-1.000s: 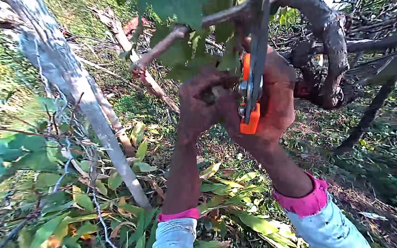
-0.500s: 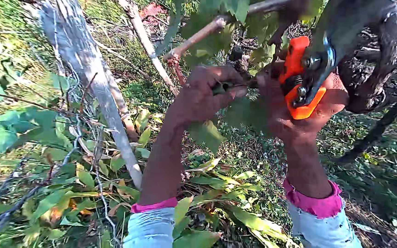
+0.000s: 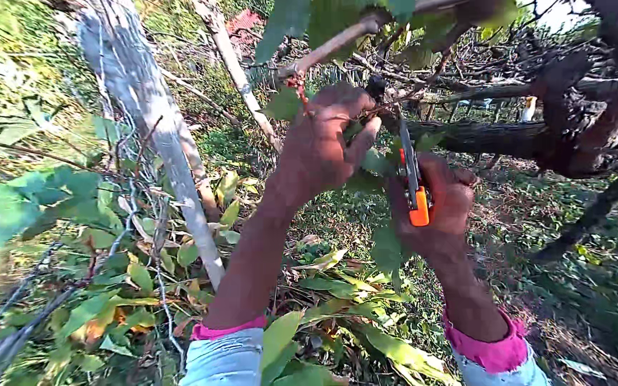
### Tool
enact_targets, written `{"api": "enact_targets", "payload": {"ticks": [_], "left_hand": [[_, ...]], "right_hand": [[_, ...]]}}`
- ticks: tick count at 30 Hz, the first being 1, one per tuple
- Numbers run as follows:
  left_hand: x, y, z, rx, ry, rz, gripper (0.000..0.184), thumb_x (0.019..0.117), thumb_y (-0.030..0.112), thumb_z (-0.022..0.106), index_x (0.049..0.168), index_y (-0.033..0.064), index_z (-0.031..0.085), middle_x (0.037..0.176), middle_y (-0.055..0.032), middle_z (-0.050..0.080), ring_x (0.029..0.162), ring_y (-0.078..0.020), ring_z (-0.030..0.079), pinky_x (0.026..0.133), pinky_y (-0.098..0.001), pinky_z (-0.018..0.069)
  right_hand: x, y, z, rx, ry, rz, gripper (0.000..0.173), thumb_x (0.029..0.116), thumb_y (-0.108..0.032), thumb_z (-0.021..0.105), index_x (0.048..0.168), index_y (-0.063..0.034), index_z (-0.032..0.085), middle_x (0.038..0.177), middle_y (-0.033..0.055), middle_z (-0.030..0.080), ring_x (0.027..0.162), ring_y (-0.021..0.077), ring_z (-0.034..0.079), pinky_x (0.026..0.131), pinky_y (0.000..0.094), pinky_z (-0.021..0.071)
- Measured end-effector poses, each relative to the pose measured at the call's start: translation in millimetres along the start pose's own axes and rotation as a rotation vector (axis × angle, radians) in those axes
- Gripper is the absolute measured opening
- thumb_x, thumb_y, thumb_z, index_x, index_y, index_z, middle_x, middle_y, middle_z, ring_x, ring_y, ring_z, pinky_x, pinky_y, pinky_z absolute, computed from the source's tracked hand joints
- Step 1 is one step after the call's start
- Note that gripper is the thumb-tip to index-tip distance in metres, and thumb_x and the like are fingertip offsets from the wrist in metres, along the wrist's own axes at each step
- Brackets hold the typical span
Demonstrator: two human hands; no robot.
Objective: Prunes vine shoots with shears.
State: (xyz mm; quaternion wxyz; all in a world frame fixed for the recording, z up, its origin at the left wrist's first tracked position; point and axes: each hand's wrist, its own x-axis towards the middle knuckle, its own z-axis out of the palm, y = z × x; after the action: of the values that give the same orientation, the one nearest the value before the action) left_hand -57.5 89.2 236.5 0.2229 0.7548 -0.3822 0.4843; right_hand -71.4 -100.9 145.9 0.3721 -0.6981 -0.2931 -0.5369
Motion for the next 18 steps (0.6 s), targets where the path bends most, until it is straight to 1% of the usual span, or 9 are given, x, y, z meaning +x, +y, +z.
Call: {"api": "enact_targets", "payload": {"ticks": [1, 3, 5, 7, 9, 12, 15, 17, 18], "left_hand": [[-1.2, 2.0, 2.2, 0.005, 0.044, 0.001, 0.02, 0.0982, 0.021, 0.064, 0.105, 0.004, 0.073, 0.103, -0.011, 0.07, 0.097, -0.0166, 0.067, 0.087, -0.0356, 0.0558], [-3.6, 4.5, 7.0, -0.019, 0.102, 0.014, 0.016, 0.0964, 0.016, 0.067, 0.102, 0.0023, 0.073, 0.098, -0.0111, 0.069, 0.091, -0.0146, 0.066, 0.081, -0.0312, 0.0566], [-4.2, 6.8, 8.8, -0.031, 0.114, 0.015, 0.016, 0.0963, 0.015, 0.068, 0.102, 0.0004, 0.073, 0.1, -0.0128, 0.07, 0.092, -0.0146, 0.067, 0.083, -0.0302, 0.0565], [-3.7, 7.6, 12.2, -0.026, 0.14, 0.043, 0.017, 0.0959, 0.013, 0.068, 0.103, -0.0015, 0.072, 0.1, -0.0138, 0.07, 0.092, -0.0145, 0.067, 0.084, -0.029, 0.0564], [-3.6, 8.4, 17.2, -0.027, 0.151, 0.06, 0.016, 0.095, 0.012, 0.069, 0.102, -0.001, 0.072, 0.1, -0.0137, 0.07, 0.091, -0.0143, 0.067, 0.083, -0.0286, 0.0567], [-4.7, 8.9, 22.9, -0.02, 0.169, 0.062, 0.015, 0.0943, 0.013, 0.07, 0.102, 0.0, 0.072, 0.099, -0.0138, 0.069, 0.092, -0.0159, 0.068, 0.083, -0.0302, 0.0574], [-3.8, 7.2, 27.5, -0.002, 0.167, 0.058, 0.013, 0.0929, 0.012, 0.072, 0.1, 0.0012, 0.073, 0.096, -0.0124, 0.07, 0.09, -0.0157, 0.069, 0.082, -0.0299, 0.0584], [-3.9, 2.8, 34.9, 0.019, 0.124, 0.008, 0.014, 0.0939, 0.015, 0.069, 0.101, 0.0034, 0.073, 0.097, -0.0117, 0.072, 0.091, -0.0178, 0.069, 0.083, -0.0345, 0.0564], [-2.0, -1.3, 39.4, -0.002, 0.112, -0.027, 0.014, 0.0939, 0.015, 0.068, 0.1, 0.0031, 0.073, 0.096, -0.0114, 0.072, 0.088, -0.0178, 0.069, 0.08, -0.0357, 0.0568]], "right_hand": [[-6.0, 6.3, 0.5, -0.04, -0.022, 0.044, 0.035, 0.088, -0.02, 0.071, 0.116, -0.0008, 0.065, 0.082, 0.0064, 0.069, 0.068, 0.0104, 0.065, 0.062, 0.0318, 0.0573], [-10.1, 16.6, -1.7, -0.098, -0.072, 0.125, 0.035, 0.0871, -0.023, 0.07, 0.116, -0.0017, 0.067, 0.078, 0.0076, 0.069, 0.063, 0.0155, 0.064, 0.058, 0.0378, 0.0554], [-7.4, 20.7, -5.7, -0.125, -0.123, 0.159, 0.039, 0.085, -0.021, 0.07, 0.119, -0.002, 0.067, 0.08, 0.0095, 0.07, 0.064, 0.0197, 0.065, 0.058, 0.0422, 0.0554], [-2.2, 20.8, -8.4, -0.134, -0.151, 0.167, 0.041, 0.0818, -0.02, 0.069, 0.119, -0.0033, 0.066, 0.081, 0.0095, 0.069, 0.066, 0.0214, 0.066, 0.058, 0.0445, 0.0546], [0.4, 21.8, -9.4, -0.128, -0.128, 0.139, 0.042, 0.0802, -0.021, 0.069, 0.119, -0.0041, 0.067, 0.081, 0.008, 0.069, 0.065, 0.0197, 0.065, 0.057, 0.0429, 0.0539], [1.8, 22.9, -9.2, -0.112, -0.085, 0.101, 0.04, 0.0828, -0.024, 0.072, 0.117, -0.004, 0.068, 0.079, 0.0064, 0.069, 0.064, 0.0156, 0.065, 0.057, 0.0381, 0.0549], [0.4, 22.2, -9.2, -0.088, -0.051, 0.09, 0.031, 0.0852, -0.026, 0.074, 0.106, -0.0034, 0.071, 0.073, 0.0052, 0.068, 0.061, 0.0119, 0.063, 0.056, 0.0324, 0.0541], [-2.8, 25.1, -10.8, -0.064, -0.007, 0.054, 0.029, 0.0881, -0.027, 0.073, 0.1, -0.0013, 0.07, 0.07, 0.0057, 0.068, 0.058, 0.0092, 0.063, 0.055, 0.0278, 0.0538], [-5.0, 27.3, -12.2, -0.052, 0.007, 0.041, 0.031, 0.0901, -0.03, 0.073, 0.099, -0.0007, 0.07, 0.069, 0.0053, 0.068, 0.058, 0.0074, 0.063, 0.054, 0.0255, 0.0534]]}}
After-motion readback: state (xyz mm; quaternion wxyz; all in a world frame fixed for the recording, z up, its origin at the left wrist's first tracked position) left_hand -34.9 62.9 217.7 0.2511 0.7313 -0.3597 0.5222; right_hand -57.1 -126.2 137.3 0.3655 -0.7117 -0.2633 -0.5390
